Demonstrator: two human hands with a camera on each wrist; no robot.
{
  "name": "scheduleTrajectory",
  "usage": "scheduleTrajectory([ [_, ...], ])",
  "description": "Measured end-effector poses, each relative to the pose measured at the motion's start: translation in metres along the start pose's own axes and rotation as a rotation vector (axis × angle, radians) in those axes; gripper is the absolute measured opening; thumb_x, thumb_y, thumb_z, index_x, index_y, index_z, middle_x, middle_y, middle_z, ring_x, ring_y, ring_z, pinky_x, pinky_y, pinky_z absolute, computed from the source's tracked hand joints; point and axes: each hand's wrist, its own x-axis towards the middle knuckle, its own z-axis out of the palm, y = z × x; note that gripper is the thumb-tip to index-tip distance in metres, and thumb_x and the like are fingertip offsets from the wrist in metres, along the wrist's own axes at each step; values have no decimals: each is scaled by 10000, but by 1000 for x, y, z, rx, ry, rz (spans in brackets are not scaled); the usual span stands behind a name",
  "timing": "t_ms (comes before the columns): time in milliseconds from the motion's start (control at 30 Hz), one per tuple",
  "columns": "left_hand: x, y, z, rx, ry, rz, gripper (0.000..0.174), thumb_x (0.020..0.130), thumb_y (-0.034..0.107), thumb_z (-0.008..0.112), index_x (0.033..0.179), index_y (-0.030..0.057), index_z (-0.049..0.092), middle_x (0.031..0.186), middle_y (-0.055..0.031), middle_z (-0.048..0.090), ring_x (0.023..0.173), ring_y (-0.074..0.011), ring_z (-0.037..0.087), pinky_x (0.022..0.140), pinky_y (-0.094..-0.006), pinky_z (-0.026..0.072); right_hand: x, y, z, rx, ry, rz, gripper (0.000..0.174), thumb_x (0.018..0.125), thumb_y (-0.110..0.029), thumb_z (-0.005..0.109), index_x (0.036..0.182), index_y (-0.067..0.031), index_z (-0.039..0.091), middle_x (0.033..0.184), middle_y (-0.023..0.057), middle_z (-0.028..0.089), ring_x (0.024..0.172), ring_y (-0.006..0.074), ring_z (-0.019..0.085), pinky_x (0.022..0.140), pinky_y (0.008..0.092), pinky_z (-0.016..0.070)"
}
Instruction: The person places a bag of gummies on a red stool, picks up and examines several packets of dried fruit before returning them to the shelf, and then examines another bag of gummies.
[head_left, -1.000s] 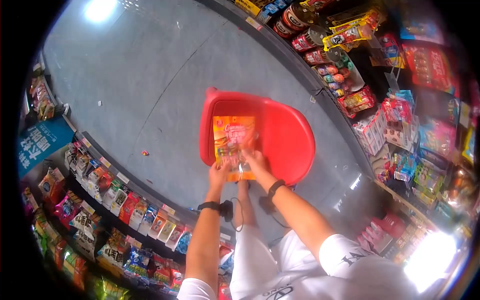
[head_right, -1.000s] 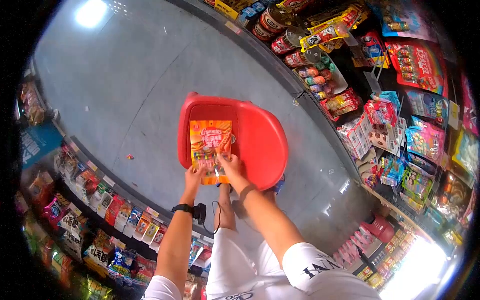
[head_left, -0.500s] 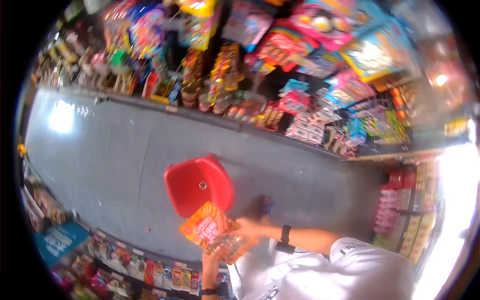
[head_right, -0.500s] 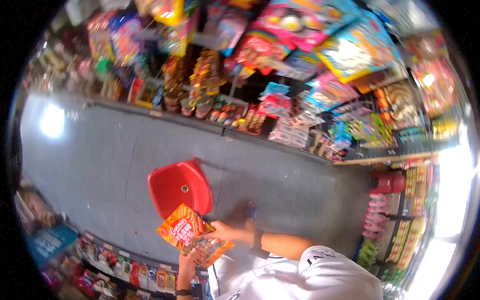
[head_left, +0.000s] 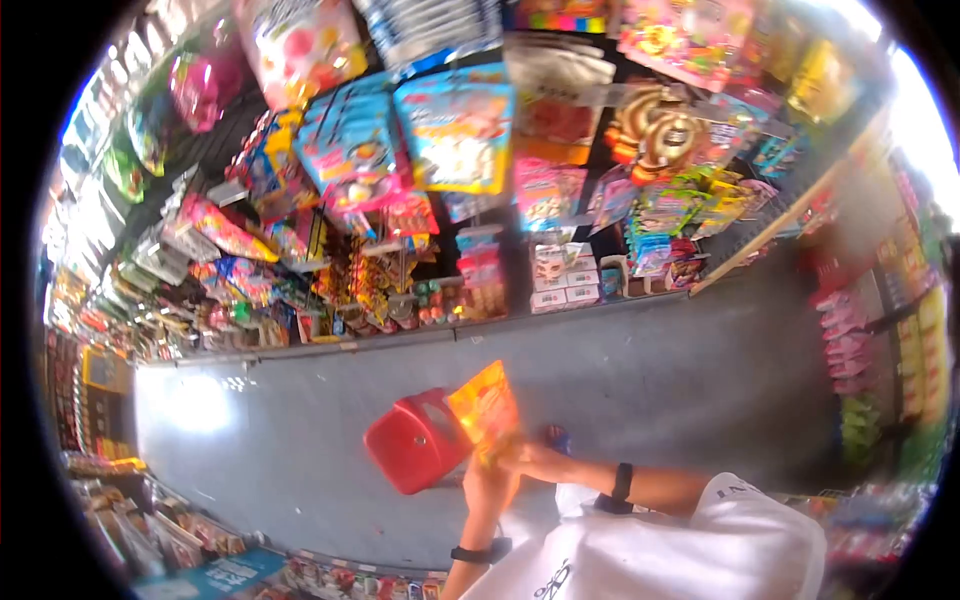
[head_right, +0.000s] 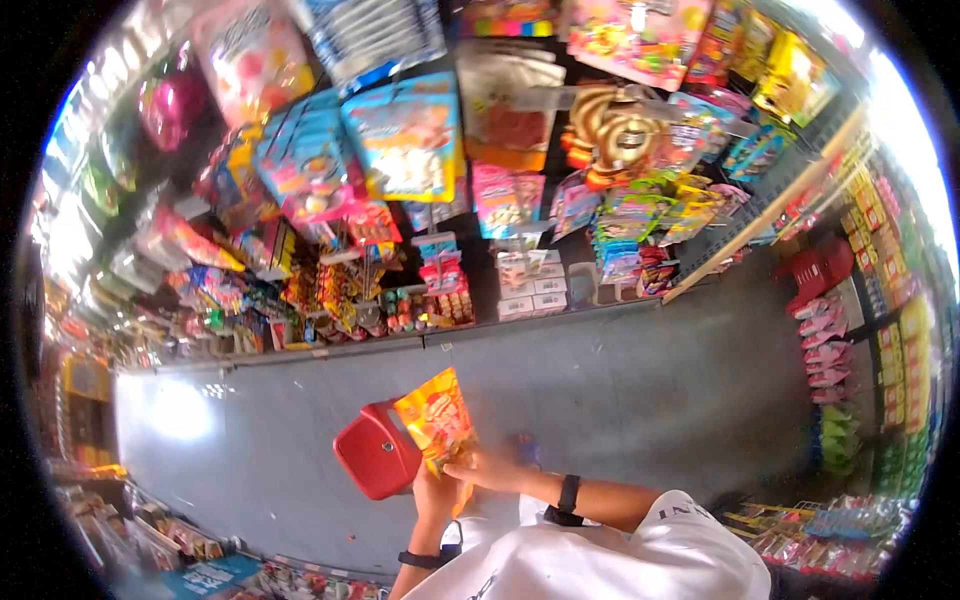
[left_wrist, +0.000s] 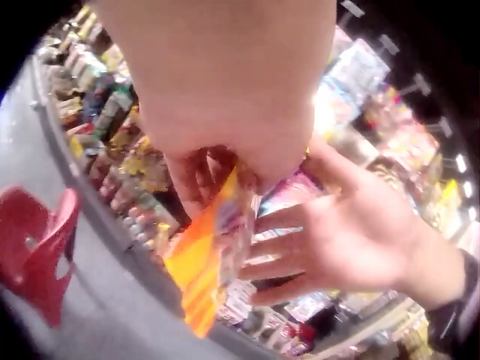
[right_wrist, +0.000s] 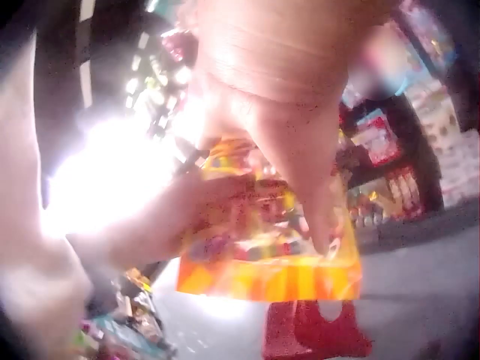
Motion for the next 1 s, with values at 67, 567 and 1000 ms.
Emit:
scheduleTrajectory([
  [67,-2,-2,32,240,-52,317,424,830,172,681,1234,67,608,1072,-147,668,1043,-341,619,918,-408,496,-12,5,-19,47,98,-78,371,956,-306,628,1201,-29,605,1076,62,654,976,166,612,850,305,487],
  [567,-11,60,19,-515,-411,-36,398,923,121,670,1272,-23,544,1244,-106,598,1067,-180,601,943,-316,495,-183,-100,-96,513,119,-102,574,914,-211,696,1400,-42,442,1316,67,552,1189,171,524,1029,340,432],
  [1000,-97,31,-28,-728,-632,-58,319,915,116,696,1192,-22,618,1096,-51,699,988,-132,644,892,-291,523,-233,-100,19,55,471,-66,365,869,-102,725,1199,-1,605,1131,59,664,1040,130,619,905,280,513],
])
